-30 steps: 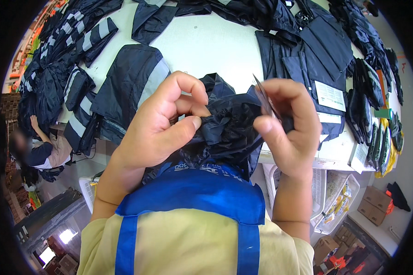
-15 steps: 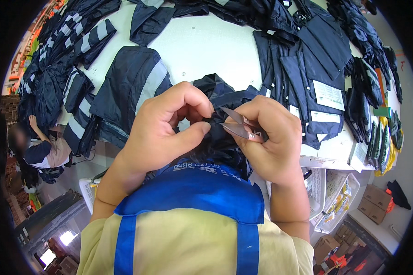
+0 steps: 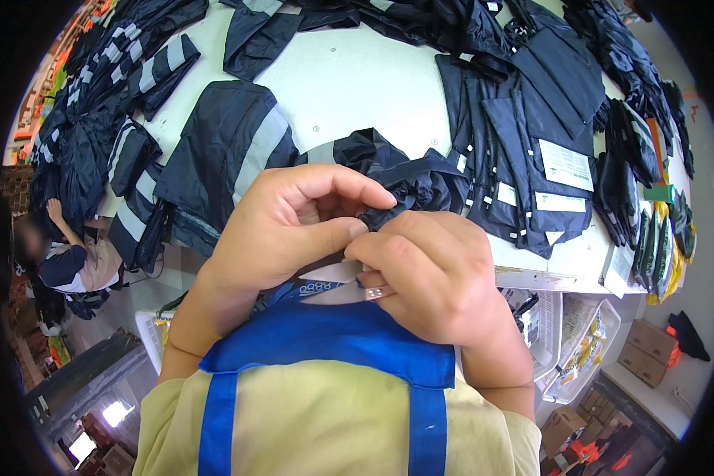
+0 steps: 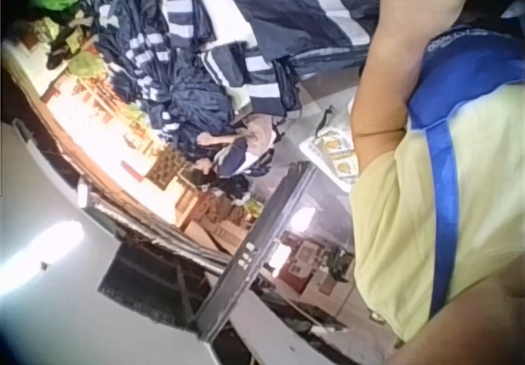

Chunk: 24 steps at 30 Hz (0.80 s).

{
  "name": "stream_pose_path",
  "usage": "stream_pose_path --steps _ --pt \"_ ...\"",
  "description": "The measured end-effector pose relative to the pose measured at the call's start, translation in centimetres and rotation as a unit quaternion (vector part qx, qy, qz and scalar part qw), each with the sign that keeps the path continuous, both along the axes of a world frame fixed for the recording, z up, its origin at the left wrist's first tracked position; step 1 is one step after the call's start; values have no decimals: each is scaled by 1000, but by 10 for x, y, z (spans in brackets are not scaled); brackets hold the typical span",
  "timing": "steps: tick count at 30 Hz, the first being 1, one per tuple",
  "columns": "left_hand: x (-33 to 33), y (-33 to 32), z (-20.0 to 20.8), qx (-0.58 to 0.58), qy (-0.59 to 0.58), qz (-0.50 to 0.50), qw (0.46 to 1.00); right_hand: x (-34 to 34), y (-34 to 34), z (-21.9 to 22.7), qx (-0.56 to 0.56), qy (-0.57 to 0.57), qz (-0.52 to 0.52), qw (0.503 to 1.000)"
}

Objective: The person folds a dark jacket with reflective stripes on a white table. They smooth the fabric, fold the sleeves and body, and secure the jacket with a strap. The folded jacket is placed on a stack of similar items.

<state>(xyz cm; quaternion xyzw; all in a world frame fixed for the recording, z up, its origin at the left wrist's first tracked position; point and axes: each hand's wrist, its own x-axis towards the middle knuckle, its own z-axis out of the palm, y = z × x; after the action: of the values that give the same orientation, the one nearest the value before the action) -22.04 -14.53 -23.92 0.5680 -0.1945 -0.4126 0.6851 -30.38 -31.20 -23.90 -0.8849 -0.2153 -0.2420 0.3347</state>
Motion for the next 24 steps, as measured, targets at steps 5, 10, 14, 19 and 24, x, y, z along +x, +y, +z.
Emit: stream_pose_path --steps 5,10,14,19,24 --pt "0 1 -1 -3 -10 6 1000 -16 -25 16 189 92 -48 976" --pt "0 0 -5 -10 -9 -5 1000 -10 -28 28 -37 45 -123 991" --pt "-1 -1 -4 -6 -3 5 1000 -11 -21 33 -91 53 -121 987" --pt "-2 -2 2 0 6 1 1000 -10 -21 29 -98 60 -120 986" --pt "-2 -1 -1 12 -8 -3 1000 -11 -25 25 -66 51 -111 990"
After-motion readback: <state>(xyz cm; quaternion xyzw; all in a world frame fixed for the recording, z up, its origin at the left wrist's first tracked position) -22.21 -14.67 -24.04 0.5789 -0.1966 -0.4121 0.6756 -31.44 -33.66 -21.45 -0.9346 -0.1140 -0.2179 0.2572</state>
